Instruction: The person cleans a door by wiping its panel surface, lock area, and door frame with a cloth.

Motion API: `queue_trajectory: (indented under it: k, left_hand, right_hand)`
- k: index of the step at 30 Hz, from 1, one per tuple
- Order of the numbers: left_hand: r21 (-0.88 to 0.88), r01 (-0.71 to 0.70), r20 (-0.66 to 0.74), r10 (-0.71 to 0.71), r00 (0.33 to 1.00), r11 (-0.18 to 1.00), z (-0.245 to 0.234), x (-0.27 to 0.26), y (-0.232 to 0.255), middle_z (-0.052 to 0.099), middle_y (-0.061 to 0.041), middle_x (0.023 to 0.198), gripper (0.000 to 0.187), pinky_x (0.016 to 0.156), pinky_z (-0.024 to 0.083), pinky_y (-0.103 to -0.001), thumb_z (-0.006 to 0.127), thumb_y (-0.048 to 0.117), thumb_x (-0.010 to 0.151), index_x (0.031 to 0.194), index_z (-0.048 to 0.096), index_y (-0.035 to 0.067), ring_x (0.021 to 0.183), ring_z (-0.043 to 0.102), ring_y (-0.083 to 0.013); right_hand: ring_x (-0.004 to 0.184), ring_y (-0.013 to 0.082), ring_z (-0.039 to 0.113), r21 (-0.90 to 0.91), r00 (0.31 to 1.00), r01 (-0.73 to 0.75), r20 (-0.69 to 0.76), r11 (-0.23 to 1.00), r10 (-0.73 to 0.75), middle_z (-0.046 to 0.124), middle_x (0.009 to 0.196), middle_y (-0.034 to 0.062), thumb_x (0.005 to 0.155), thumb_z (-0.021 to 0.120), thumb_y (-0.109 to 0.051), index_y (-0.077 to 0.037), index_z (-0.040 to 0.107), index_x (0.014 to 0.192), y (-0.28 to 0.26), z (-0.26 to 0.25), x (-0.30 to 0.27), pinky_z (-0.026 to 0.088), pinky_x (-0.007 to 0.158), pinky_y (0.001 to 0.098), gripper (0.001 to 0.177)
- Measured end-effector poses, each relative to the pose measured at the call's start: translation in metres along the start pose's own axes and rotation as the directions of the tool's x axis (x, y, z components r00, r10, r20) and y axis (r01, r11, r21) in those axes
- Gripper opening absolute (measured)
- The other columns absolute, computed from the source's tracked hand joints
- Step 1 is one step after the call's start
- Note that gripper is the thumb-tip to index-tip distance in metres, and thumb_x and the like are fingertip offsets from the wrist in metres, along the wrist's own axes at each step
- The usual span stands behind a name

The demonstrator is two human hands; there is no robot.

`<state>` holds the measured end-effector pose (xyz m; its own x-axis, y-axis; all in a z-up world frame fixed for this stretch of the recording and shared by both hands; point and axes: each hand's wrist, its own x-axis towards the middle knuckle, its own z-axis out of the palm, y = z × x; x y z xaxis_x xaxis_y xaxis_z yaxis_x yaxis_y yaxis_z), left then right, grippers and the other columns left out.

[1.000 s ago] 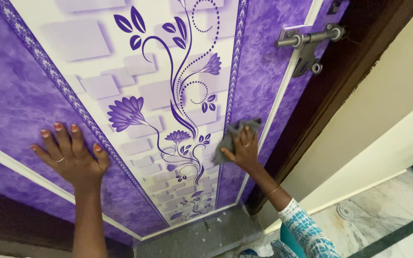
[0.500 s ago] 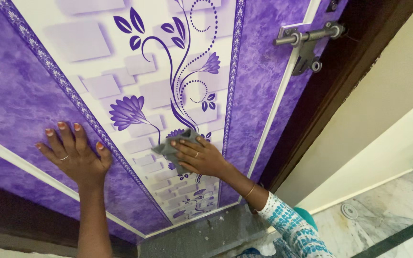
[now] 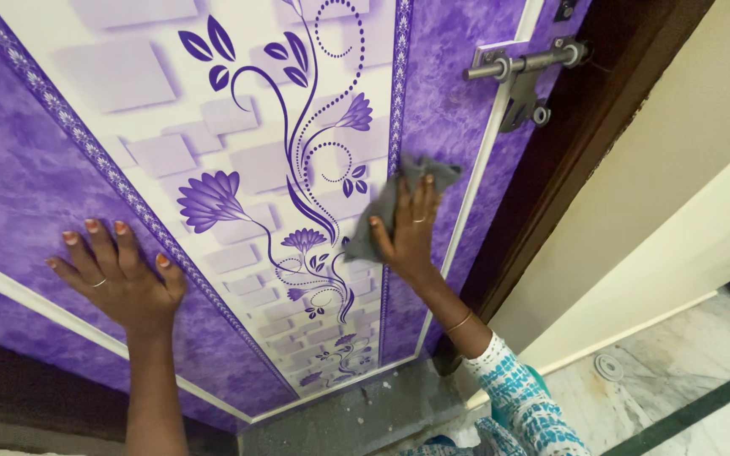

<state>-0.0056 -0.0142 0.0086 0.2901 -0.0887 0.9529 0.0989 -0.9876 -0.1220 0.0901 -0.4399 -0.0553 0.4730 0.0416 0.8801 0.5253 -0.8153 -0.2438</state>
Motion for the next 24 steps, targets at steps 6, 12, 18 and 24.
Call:
queue_trajectory:
  k: [6,12,18,24]
  left_hand:
    - [0.007,0.000,0.017,-0.001,1.000,1.000,-0.002,0.000,-0.001,0.016,-0.005,0.177,0.062,0.133,0.005,-0.062,0.032,0.044,0.112,0.169,0.019,0.024,0.164,0.013,-0.0316]
    - [0.034,-0.007,0.020,0.006,1.000,0.999,0.002,-0.001,-0.003,0.012,-0.004,0.177,0.063,0.132,0.003,-0.061,0.030,0.047,0.113,0.170,0.015,0.025,0.164,0.011,-0.0300]
    - [0.034,-0.001,0.040,0.000,0.999,0.999,0.003,-0.006,-0.006,0.013,-0.003,0.177,0.067,0.132,0.004,-0.062,0.030,0.047,0.107,0.169,0.017,0.026,0.164,0.013,-0.0304]
    - [0.030,-0.003,0.090,0.000,0.996,1.000,0.002,-0.007,-0.007,0.011,-0.006,0.178,0.069,0.131,0.004,-0.064,0.029,0.048,0.109,0.172,0.014,0.024,0.165,0.010,-0.0344]
  right_hand:
    - [0.159,0.0222,0.019,-0.006,0.763,0.627,0.209,0.779,-0.612,0.028,0.170,0.0057,0.109,0.050,-0.052,-0.017,0.051,0.147,-0.020,0.034,-0.054,0.010,0.132,0.0542,0.052]
    - [0.155,0.0231,0.027,-0.057,0.799,0.572,0.263,0.818,-0.540,0.039,0.162,0.0062,0.104,0.054,-0.054,-0.020,0.065,0.127,0.058,0.024,-0.091,0.012,0.127,0.0533,0.043]
    - [0.158,0.0399,0.020,0.014,0.982,0.186,0.023,0.982,-0.186,0.026,0.166,0.0225,0.105,0.062,-0.045,-0.010,0.053,0.140,0.076,-0.041,-0.002,0.015,0.130,0.0577,0.051]
    - [0.160,0.0415,0.023,0.113,0.974,0.150,-0.188,0.982,-0.127,0.030,0.167,0.0211,0.109,0.062,-0.035,-0.007,0.048,0.147,0.024,-0.078,0.110,0.016,0.133,0.0591,0.048]
